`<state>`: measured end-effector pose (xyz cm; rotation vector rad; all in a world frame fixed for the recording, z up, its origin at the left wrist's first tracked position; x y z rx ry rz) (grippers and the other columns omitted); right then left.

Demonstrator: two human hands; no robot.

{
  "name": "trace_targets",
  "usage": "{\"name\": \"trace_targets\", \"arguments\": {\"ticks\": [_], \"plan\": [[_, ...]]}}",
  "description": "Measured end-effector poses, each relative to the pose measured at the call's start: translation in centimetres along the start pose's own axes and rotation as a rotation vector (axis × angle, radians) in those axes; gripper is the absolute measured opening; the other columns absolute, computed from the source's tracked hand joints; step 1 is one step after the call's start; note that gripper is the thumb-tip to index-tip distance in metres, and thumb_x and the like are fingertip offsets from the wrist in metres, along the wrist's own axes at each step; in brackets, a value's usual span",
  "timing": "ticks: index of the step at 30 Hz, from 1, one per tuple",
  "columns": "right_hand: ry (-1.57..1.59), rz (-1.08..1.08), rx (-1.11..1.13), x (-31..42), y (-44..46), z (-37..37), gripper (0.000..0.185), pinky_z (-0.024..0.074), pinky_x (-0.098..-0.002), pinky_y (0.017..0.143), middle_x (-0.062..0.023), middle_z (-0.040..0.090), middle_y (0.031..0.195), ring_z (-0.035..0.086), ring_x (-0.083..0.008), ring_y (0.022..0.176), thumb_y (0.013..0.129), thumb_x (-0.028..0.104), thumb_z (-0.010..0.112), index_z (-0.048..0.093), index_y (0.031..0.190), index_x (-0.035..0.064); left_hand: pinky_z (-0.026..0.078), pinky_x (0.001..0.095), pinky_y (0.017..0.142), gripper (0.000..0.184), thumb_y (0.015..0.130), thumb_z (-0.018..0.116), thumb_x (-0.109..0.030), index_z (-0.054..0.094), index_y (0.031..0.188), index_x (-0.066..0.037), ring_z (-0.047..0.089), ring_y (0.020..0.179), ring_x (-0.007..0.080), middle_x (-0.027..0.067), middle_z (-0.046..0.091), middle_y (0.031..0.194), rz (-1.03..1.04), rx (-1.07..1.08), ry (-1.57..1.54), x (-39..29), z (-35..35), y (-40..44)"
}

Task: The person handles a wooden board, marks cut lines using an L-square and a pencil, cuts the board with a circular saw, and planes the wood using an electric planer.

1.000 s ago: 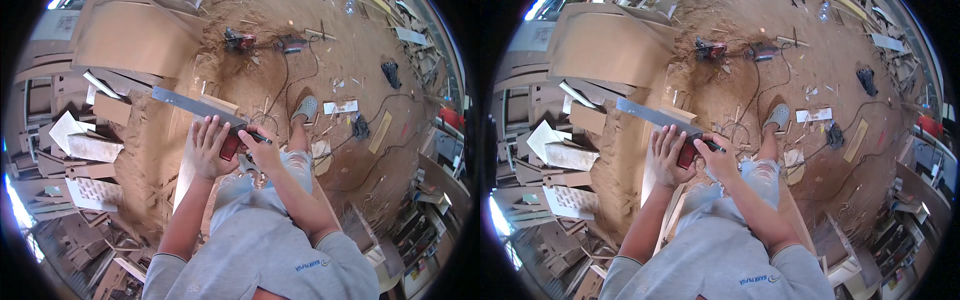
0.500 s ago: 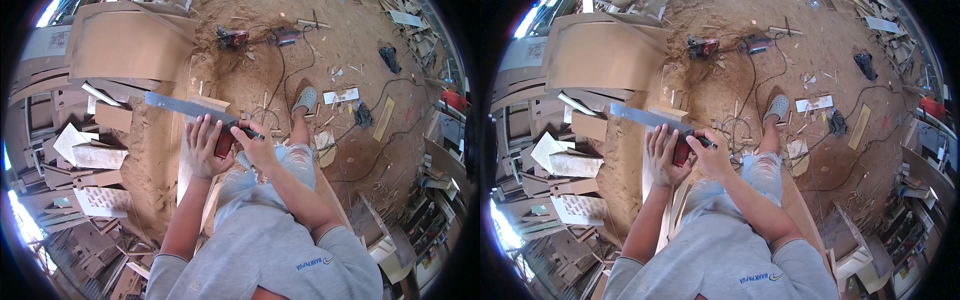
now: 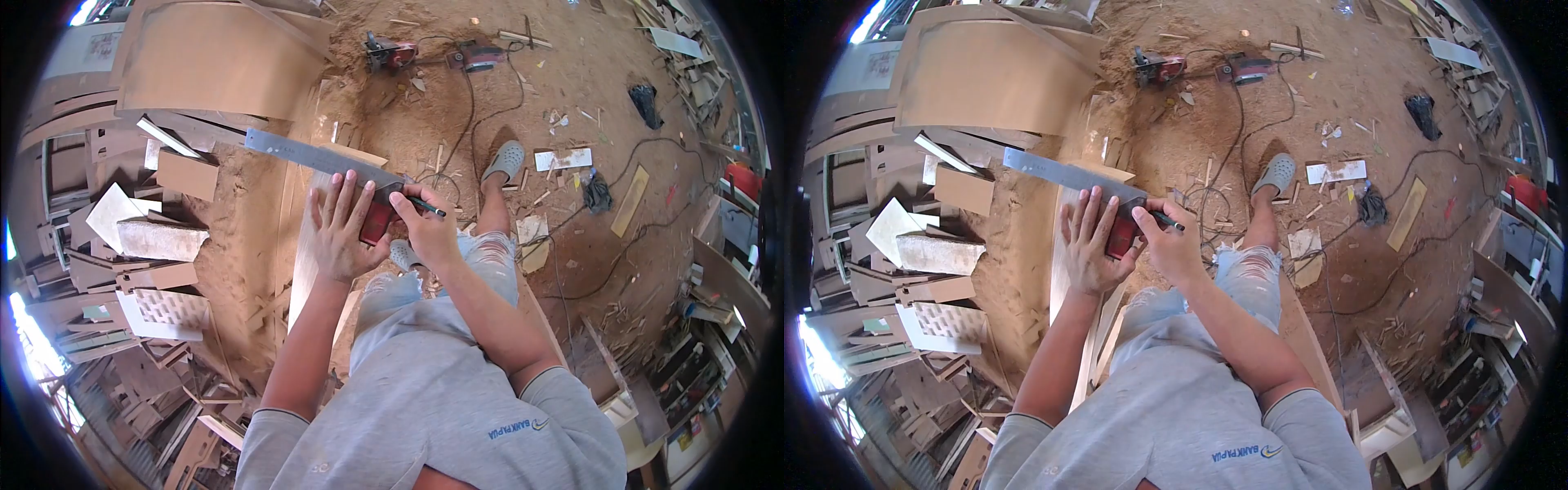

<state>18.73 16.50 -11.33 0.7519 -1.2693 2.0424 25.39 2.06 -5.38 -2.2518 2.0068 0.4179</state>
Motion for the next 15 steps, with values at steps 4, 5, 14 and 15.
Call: {"name": "trace_targets", "arguments": {"ticks": [4, 5, 14, 15], "plan": [[-0.019, 0.018, -0.011, 0.3, -0.2, 0.1, 0.023, 0.0588, -0.0249, 0.073, -0.0058, 0.077, 0.099, 0.072, -0.0088, 0.084, 0.105, 0.016, 0.077, 0.075, 0.117, -0.0034, 0.015, 0.0609, 0.135, 0.085, 0.081, 0.075, -0.050, 0.060, 0.159, -0.018, 0.037, 0.163, 0.0325, 0.0150, 0.047, 0.172, -0.003, 0.001, 0.017, 0.0, 0.1, -0.1], [-0.019, 0.015, -0.013, 0.1, -0.1, 0.0, 0.024, 0.0588, -0.0249, 0.073, -0.0057, 0.077, 0.099, 0.072, -0.0090, 0.084, 0.105, 0.016, 0.077, 0.075, 0.118, -0.0032, 0.015, 0.0620, 0.135, 0.088, 0.076, 0.075, -0.046, 0.059, 0.160, -0.021, 0.036, 0.164, 0.0307, 0.0131, 0.046, 0.173, -0.009, -0.011, 0.013, 0.1, 0.2, -0.2], [-0.116, -0.227, -0.026, 1.2, 0.9, -0.7, 0.027, 0.0586, -0.0277, 0.084, -0.0106, 0.078, 0.108, 0.074, -0.0129, 0.097, 0.110, 0.020, 0.071, 0.074, 0.124, -0.0031, 0.014, 0.0609, 0.135, 0.088, 0.077, 0.074, -0.046, 0.059, 0.159, -0.018, 0.038, 0.162, 0.0333, 0.0150, 0.046, 0.172, -0.009, 0.020, -0.012, 0.0, -0.5, 0.2], [-0.151, -0.336, -0.047, 2.8, 1.2, -1.1, 0.028, 0.0585, -0.0289, 0.086, -0.0115, 0.079, 0.110, 0.074, -0.0140, 0.099, 0.111, 0.021, 0.069, 0.074, 0.125, -0.0026, 0.014, 0.0610, 0.135, 0.089, 0.076, 0.075, -0.046, 0.059, 0.159, -0.018, 0.038, 0.163, 0.0331, 0.0146, 0.046, 0.172, -0.011, 0.017, -0.019, 0.0, -0.6, 0.2]]}}
Point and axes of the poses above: each hand's wrist, its own y-axis towards the middle knuckle, its own z-axis out of the palm, x = y × z, the point moved 6 cm from there along y, towards the middle knuckle
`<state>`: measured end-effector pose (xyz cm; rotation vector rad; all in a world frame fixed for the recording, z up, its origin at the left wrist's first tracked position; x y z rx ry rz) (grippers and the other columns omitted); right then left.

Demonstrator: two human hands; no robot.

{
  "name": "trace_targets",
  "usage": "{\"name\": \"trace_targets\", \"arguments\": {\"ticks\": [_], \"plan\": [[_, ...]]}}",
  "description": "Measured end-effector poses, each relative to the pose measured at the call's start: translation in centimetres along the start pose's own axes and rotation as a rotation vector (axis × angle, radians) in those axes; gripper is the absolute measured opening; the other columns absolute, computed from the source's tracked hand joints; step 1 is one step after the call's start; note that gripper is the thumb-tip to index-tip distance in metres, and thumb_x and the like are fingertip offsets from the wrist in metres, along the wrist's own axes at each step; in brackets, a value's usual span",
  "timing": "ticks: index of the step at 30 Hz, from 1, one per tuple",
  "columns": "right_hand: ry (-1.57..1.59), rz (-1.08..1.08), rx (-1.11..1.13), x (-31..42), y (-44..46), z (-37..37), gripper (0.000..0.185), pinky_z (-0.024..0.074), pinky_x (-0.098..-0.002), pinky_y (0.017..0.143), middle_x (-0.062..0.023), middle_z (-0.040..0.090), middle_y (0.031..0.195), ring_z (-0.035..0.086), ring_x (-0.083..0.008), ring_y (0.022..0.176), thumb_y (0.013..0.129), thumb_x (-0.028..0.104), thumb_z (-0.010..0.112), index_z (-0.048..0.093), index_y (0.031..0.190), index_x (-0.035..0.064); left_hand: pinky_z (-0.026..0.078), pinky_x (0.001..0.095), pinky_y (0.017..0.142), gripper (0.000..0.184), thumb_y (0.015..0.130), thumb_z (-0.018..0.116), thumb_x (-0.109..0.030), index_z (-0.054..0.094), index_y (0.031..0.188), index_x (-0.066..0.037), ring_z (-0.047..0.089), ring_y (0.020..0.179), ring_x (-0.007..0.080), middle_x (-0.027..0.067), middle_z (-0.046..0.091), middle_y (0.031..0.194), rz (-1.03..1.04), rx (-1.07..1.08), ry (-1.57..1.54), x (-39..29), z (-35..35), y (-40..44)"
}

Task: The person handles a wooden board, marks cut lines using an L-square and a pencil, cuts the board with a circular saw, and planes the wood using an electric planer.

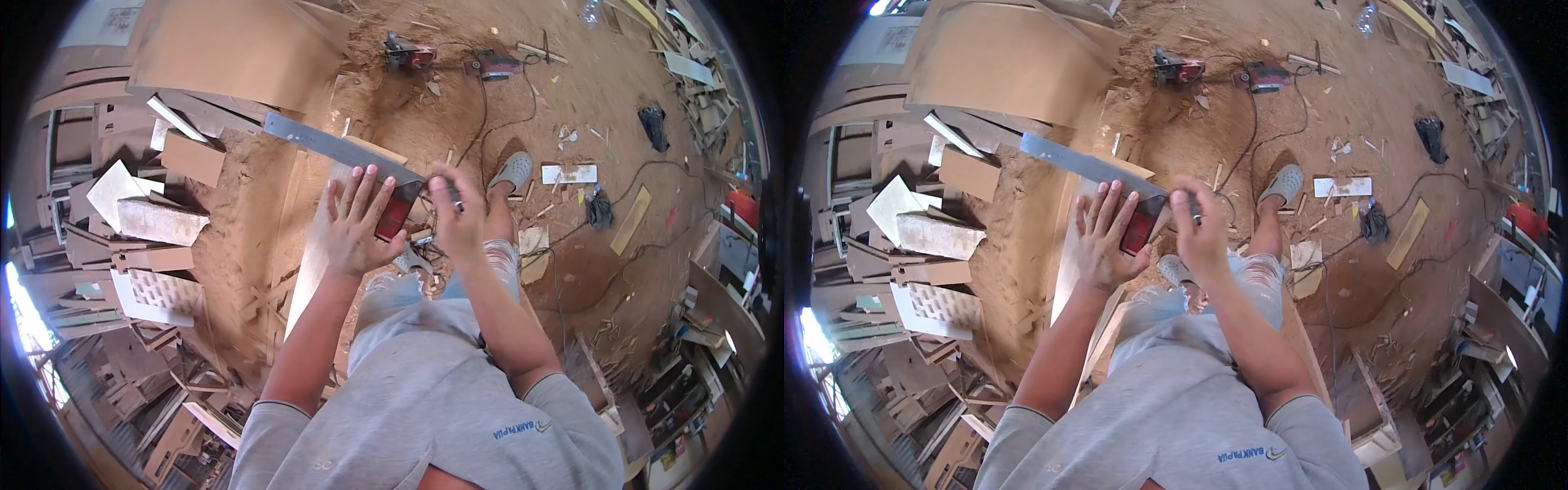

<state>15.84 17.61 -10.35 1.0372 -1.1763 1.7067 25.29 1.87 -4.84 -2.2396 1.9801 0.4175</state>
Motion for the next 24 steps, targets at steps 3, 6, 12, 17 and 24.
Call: {"name": "trace_targets", "arguments": {"ticks": [3, 6, 12, 17, 24], "plan": [[-0.145, -0.186, 0.081, 3.8, 1.9, -0.3, 0.031, 0.0587, -0.0323, 0.089, -0.0132, 0.080, 0.112, 0.076, -0.0183, 0.102, 0.114, 0.025, 0.064, 0.076, 0.125, -0.0008, 0.013, 0.0608, 0.136, 0.093, 0.072, 0.076, -0.049, 0.059, 0.160, -0.022, 0.037, 0.163, 0.0282, 0.0107, 0.046, 0.172, -0.017, -0.014, -0.006, 0.3, 0.3, -0.2], [-0.330, -0.269, 0.217, 6.1, 3.0, 0.6, 0.032, 0.0592, -0.0338, 0.088, -0.0133, 0.081, 0.109, 0.078, -0.0229, 0.101, 0.114, 0.028, 0.063, 0.079, 0.120, 0.0011, 0.014, 0.0616, 0.135, 0.094, 0.070, 0.077, -0.048, 0.059, 0.159, -0.020, 0.037, 0.163, 0.0311, 0.0124, 0.047, 0.171, -0.009, -0.005, 0.004, 0.3, 0.2, -0.2], [-0.477, -0.276, 0.361, 5.9, 3.6, 2.1, 0.031, 0.0597, -0.0344, 0.086, -0.0132, 0.081, 0.107, 0.078, -0.0245, 0.098, 0.113, 0.028, 0.064, 0.080, 0.116, 0.0018, 0.014, 0.0611, 0.136, 0.096, 0.069, 0.079, -0.048, 0.058, 0.160, -0.022, 0.036, 0.163, 0.0298, 0.0118, 0.046, 0.173, -0.025, 0.008, -0.005, 0.5, 0.2, -0.2], [-0.465, -0.219, 0.356, 5.7, 3.6, 2.5, 0.030, 0.0592, -0.0350, 0.085, -0.0132, 0.081, 0.105, 0.077, -0.0259, 0.096, 0.112, 0.029, 0.065, 0.081, 0.112, 0.0028, 0.015, 0.0607, 0.135, 0.098, 0.069, 0.081, -0.047, 0.057, 0.161, -0.023, 0.037, 0.163, 0.0291, 0.0113, 0.045, 0.173, -0.026, -0.003, -0.015, 0.5, 0.1, -0.2], [-0.627, -0.472, 0.463, 5.8, 6.5, 8.3, 0.025, 0.0562, -0.0435, 0.086, -0.0119, 0.078, 0.098, 0.071, -0.0325, 0.096, 0.109, 0.027, 0.067, 0.082, 0.111, 0.0073, 0.014, 0.0618, 0.135, 0.094, 0.072, 0.080, -0.048, 0.058, 0.160, -0.021, 0.039, 0.162, 0.0312, 0.0122, 0.047, 0.171, -0.032, 0.022, -0.034, 0.6, -0.1, -0.3]]}}
Point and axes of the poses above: each hand's wrist, its own y-axis towards the middle knuckle, its own z-axis out of the palm, x = y × z, the point moved 6 cm from there along y, towards the middle knuckle
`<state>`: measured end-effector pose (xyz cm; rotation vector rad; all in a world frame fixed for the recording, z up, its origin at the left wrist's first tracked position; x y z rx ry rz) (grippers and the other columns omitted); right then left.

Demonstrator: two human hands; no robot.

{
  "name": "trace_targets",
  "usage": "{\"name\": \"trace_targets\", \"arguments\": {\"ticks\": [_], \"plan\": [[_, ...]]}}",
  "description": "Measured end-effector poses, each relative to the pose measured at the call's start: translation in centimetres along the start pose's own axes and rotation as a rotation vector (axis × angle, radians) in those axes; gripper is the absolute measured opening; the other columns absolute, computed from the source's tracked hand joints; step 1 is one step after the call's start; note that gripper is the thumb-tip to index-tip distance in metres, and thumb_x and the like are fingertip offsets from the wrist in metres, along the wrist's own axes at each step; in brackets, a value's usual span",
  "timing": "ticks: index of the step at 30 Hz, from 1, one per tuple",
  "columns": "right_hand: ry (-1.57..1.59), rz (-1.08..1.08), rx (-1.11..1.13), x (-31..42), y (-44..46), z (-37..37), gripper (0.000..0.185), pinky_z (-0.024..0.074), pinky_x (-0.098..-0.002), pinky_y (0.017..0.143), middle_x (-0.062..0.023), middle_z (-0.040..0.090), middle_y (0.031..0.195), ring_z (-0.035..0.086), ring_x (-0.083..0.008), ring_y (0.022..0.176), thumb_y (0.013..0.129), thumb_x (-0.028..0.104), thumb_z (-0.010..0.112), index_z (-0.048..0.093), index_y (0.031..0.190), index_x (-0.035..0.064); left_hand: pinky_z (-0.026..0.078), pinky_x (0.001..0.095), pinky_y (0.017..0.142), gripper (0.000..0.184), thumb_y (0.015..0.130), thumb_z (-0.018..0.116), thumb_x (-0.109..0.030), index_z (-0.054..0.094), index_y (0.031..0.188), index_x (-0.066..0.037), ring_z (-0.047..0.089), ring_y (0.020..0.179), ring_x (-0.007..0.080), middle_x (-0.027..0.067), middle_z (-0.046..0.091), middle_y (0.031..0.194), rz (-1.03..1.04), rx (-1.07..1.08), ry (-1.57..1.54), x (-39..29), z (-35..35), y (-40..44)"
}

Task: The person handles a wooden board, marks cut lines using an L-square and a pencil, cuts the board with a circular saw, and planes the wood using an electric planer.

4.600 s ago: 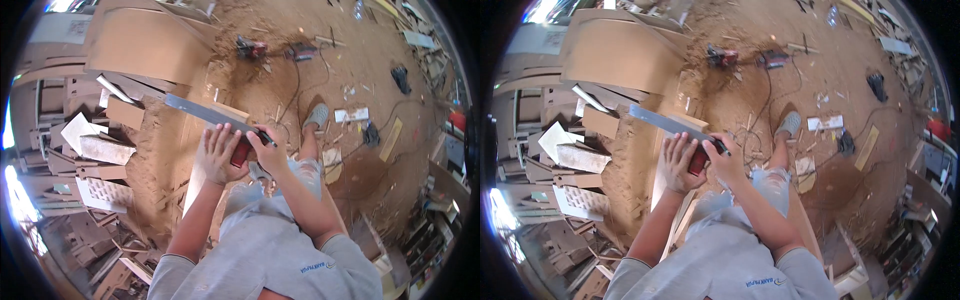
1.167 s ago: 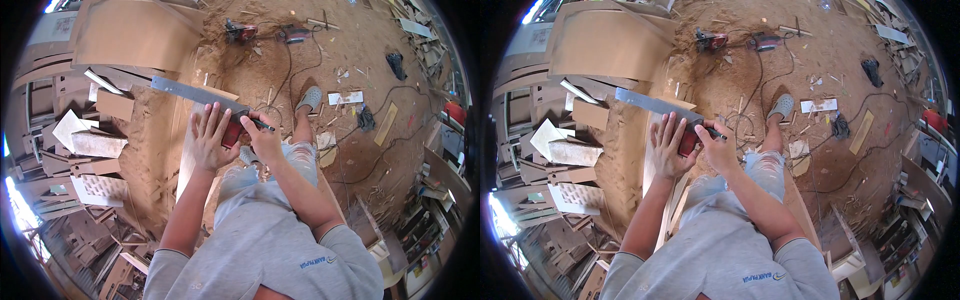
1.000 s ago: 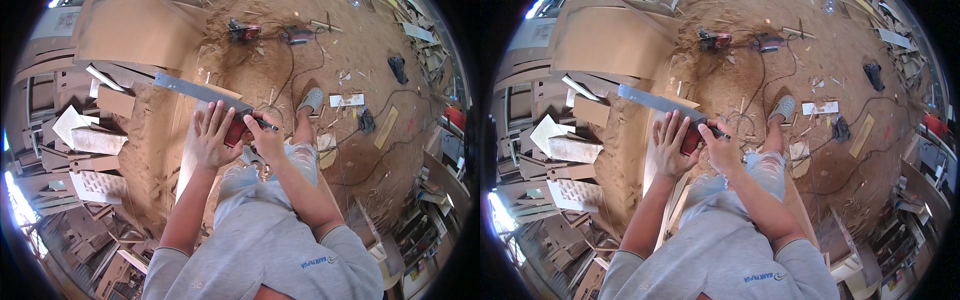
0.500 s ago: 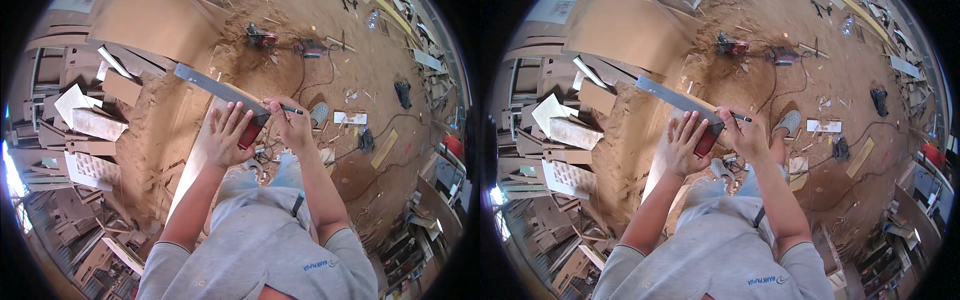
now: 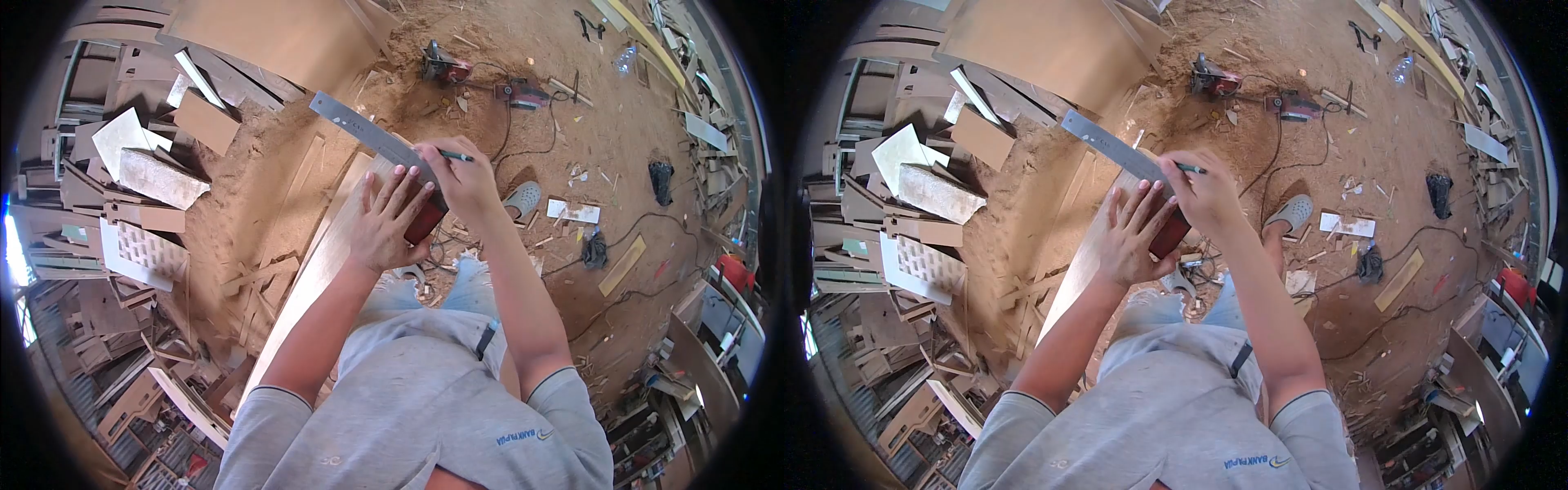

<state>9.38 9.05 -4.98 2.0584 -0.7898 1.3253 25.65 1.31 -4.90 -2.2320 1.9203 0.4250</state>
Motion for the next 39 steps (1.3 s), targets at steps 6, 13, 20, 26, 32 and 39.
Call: {"name": "trace_targets", "arguments": {"ticks": [6, 13, 20, 26, 32, 39], "plan": [[0.022, 0.036, 0.099, 0.0, 3.3, 2.8, 0.027, 0.0570, -0.0390, 0.091, -0.0120, 0.079, 0.104, 0.072, -0.0293, 0.101, 0.109, 0.028, 0.067, 0.081, 0.112, 0.0057, 0.012, 0.0648, 0.134, 0.096, 0.073, 0.081, -0.050, 0.056, 0.161, -0.022, 0.038, 0.162, 0.0294, 0.0102, 0.047, 0.171, -0.009, 0.000, -0.016, 0.2, 0.1, -0.1], [-0.345, 0.098, 0.171, 1.3, -2.4, -4.5, 0.026, 0.0572, -0.0451, 0.088, -0.0163, 0.076, 0.098, 0.072, -0.0339, 0.097, 0.108, 0.026, 0.066, 0.080, 0.114, 0.0054, 0.011, 0.0653, 0.135, 0.097, 0.075, 0.079, -0.054, 0.053, 0.163, -0.024, 0.036, 0.163, 0.0272, 0.0085, 0.044, 0.173, -0.004, 0.030, -0.002, 0.3, 0.1, 0.0], [0.401, 0.658, -0.112, -2.5, -9.6, -1.2, 0.025, 0.0577, -0.0277, 0.079, -0.0077, 0.078, 0.108, 0.073, -0.0130, 0.092, 0.108, 0.020, 0.072, 0.075, 0.119, -0.0027, 0.009, 0.0634, 0.136, 0.096, 0.077, 0.077, -0.054, 0.052, 0.164, -0.024, 0.033, 0.165, 0.0280, 0.0090, 0.043, 0.174, 0.002, 0.006, -0.019, 0.2, 0.1, -0.3], [0.598, 0.553, -0.356, 0.0, -10.7, -1.5, 0.029, 0.0561, -0.0258, 0.082, -0.0039, 0.076, 0.107, 0.070, -0.0115, 0.093, 0.105, 0.022, 0.078, 0.075, 0.121, -0.0014, 0.011, 0.0586, 0.136, 0.105, 0.090, 0.066, -0.067, 0.037, 0.169, -0.004, 0.028, 0.166, 0.0351, 0.0202, 0.036, 0.176, 0.018, -0.158, -0.159, 0.8, -0.8, -1.0], [0.329, 0.372, -0.720, 2.0, -11.6, -17.0, 0.027, 0.0546, -0.0295, 0.084, -0.0031, 0.075, 0.112, 0.068, -0.0128, 0.092, 0.108, 0.026, 0.074, 0.075, 0.121, 0.0027, 0.014, 0.0545, 0.137, 0.090, 0.101, 0.054, -0.057, 0.034, 0.168, 0.000, 0.029, 0.165, 0.0370, 0.0220, 0.036, 0.175, -0.023, -0.244, -0.152, 1.4, -0.8, -1.8], [0.040, 0.267, -0.642, 5.4, -13.1, -18.9, 0.018, 0.0512, -0.0281, 0.076, 0.0009, 0.072, 0.096, 0.062, -0.0084, 0.085, 0.105, 0.020, 0.077, 0.077, 0.112, 0.0028, 0.022, 0.0522, 0.134, 0.076, 0.099, 0.063, -0.041, 0.044, 0.161, -0.001, 0.040, 0.160, 0.0361, 0.0198, 0.048, 0.167, -0.007, -0.326, -0.199, 1.1, -1.8, -2.3]]}}
Point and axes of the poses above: each hand's wrist, its own y-axis towards the middle knuckle, its own z-axis out of the palm, x = y × z, the point moved 6 cm from there along y, towards the middle knuckle
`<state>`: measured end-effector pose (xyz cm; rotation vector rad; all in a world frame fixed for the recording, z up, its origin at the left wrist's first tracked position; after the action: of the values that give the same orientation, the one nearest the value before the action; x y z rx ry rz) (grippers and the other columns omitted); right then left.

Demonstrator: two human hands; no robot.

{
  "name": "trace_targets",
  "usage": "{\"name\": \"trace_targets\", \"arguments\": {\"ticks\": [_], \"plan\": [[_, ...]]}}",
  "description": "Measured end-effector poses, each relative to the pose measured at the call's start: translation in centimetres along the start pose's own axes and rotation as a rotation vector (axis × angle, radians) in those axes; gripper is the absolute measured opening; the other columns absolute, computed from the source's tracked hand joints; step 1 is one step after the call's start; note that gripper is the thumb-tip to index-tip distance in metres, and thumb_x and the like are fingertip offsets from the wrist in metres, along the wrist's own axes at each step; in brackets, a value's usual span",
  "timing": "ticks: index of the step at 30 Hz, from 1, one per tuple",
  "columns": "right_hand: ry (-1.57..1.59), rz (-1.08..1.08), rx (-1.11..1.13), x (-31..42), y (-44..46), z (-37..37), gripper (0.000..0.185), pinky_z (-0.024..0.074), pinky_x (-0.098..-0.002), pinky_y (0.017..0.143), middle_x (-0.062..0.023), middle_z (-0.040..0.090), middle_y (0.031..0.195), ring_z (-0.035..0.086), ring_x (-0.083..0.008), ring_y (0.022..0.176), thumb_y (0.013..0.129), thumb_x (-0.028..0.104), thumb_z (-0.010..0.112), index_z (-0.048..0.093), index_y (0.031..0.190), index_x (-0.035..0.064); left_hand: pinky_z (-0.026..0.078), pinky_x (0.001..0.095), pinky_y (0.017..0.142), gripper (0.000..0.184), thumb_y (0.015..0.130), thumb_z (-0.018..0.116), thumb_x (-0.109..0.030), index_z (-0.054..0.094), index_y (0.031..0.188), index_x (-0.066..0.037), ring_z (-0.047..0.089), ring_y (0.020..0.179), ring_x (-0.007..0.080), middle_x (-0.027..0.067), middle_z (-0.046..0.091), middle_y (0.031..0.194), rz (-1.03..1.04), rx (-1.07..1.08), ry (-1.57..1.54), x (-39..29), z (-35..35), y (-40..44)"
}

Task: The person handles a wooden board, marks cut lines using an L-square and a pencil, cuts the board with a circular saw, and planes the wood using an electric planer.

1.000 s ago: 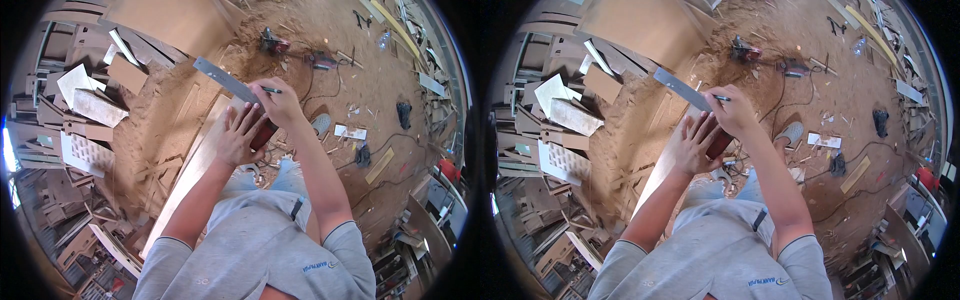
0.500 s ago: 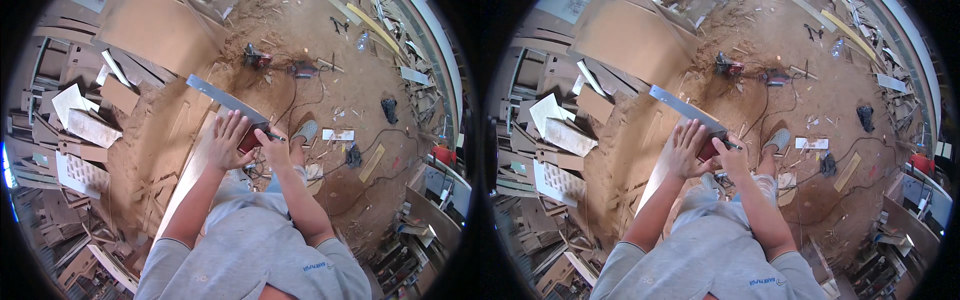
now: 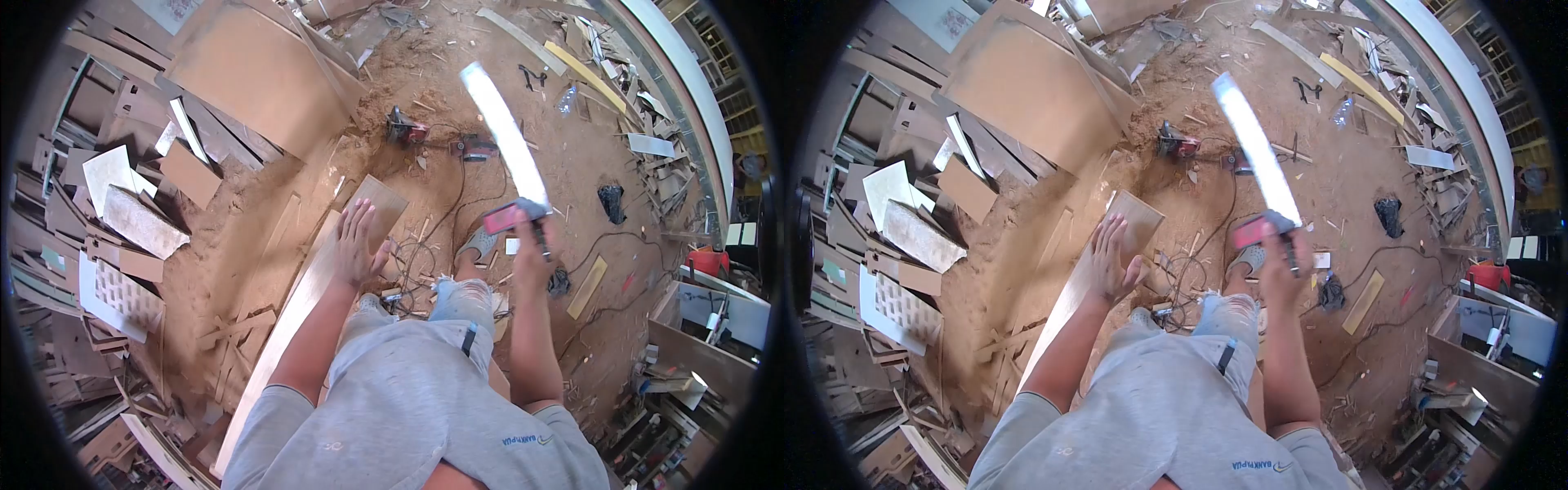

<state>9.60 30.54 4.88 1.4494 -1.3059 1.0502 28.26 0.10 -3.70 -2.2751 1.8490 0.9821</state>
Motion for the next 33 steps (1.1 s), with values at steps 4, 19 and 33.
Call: {"name": "trace_targets", "arguments": {"ticks": [4, 19, 33], "plan": [[0.160, 0.074, 0.166, -0.7, -3.6, 5.5, 0.019, 0.0478, -0.0264, 0.070, 0.0009, 0.070, 0.088, 0.059, -0.0066, 0.079, 0.101, 0.021, 0.080, 0.078, 0.106, 0.0029, 0.028, 0.0525, 0.130, 0.067, 0.097, 0.068, -0.036, 0.052, 0.154, -0.002, 0.048, 0.153, 0.0369, 0.0194, 0.056, 0.159, -0.026, -0.048, 0.016, -0.3, 0.0, -0.5], [0.066, -0.184, 1.015, 5.5, -8.5, 15.1, 0.034, 0.0589, -0.0346, 0.074, -0.0142, 0.079, 0.092, 0.077, -0.0213, 0.082, 0.094, 0.026, 0.087, 0.076, 0.114, 0.0003, 0.061, 0.0411, 0.081, 0.053, 0.085, 0.085, -0.013, 0.056, 0.127, 0.001, 0.076, 0.092, 0.0270, 0.0173, 0.075, 0.103, -0.660, 0.021, -0.525, -8.8, -4.4, -1.8], [0.192, -0.150, 1.213, 8.3, -27.5, 25.8, 0.028, 0.0599, -0.0356, 0.090, -0.0158, 0.080, 0.107, 0.078, -0.0249, 0.099, 0.109, 0.023, 0.069, 0.073, 0.128, 0.0022, 0.053, 0.0408, 0.066, 0.038, 0.088, 0.088, -0.024, 0.064, 0.108, -0.003, 0.062, 0.067, 0.0269, 0.0126, 0.066, 0.079, -0.911, -0.028, -0.304, 0.3, -19.0, -22.9]]}}
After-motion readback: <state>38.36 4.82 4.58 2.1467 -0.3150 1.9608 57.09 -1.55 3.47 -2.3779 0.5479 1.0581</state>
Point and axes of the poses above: each hand's wrist, its own y-axis towards the middle knuckle, its own z-axis out of the palm, x = y × z, the point moved 6 cm from there along y, towards the middle knuckle
